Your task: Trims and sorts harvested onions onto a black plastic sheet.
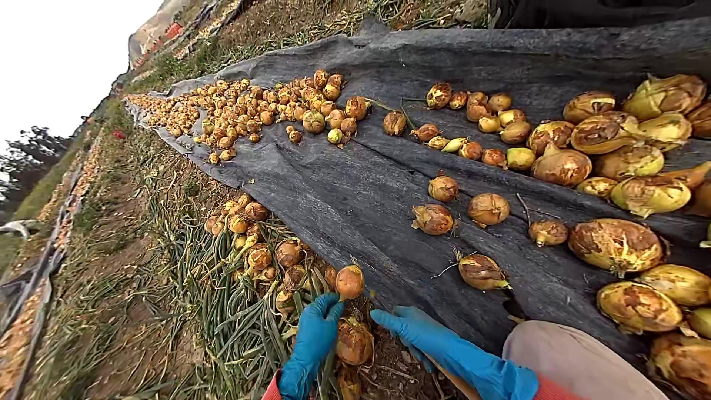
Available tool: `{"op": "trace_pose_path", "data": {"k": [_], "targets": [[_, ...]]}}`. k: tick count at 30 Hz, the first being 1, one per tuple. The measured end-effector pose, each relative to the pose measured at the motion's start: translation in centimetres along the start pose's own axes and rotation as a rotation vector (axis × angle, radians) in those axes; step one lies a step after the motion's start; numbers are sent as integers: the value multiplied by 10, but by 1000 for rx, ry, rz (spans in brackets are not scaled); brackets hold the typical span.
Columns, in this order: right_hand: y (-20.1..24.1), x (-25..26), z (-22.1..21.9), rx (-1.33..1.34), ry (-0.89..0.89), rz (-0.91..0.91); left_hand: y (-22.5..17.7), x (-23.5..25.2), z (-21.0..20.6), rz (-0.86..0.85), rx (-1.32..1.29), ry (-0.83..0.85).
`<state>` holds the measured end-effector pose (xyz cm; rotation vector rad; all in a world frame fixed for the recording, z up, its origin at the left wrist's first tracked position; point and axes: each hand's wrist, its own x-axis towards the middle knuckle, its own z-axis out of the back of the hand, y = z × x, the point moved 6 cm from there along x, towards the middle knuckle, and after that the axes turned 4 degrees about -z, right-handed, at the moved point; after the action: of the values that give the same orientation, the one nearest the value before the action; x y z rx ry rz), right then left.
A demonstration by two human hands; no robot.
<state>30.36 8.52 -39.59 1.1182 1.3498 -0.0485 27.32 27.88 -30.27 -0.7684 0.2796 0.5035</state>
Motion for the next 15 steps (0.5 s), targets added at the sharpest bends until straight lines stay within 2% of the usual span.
{"op": "trace_pose_path", "data": {"k": [3,6,8,10,11,13,15], "targets": [[12,-2,-13,33,73,93,-18,-25,-21,-219,-74,-116],[16,1,-21,118,87,165,-24,-37,-38,-361,-172,-273],[21,2,-25,226,73,231,-29,-44,-42,-405,-49,-363],[23,2,-26,318,38,267,-35,-56,-47,-395,211,-428],[23,2,-26,338,20,263,-38,-59,-50,-374,334,-409],[28,-3,-28,343,-5,260,-37,-56,-50,-238,560,-204],[30,-5,-20,218,-93,375,-23,-34,-27,-85,760,-86]]}}
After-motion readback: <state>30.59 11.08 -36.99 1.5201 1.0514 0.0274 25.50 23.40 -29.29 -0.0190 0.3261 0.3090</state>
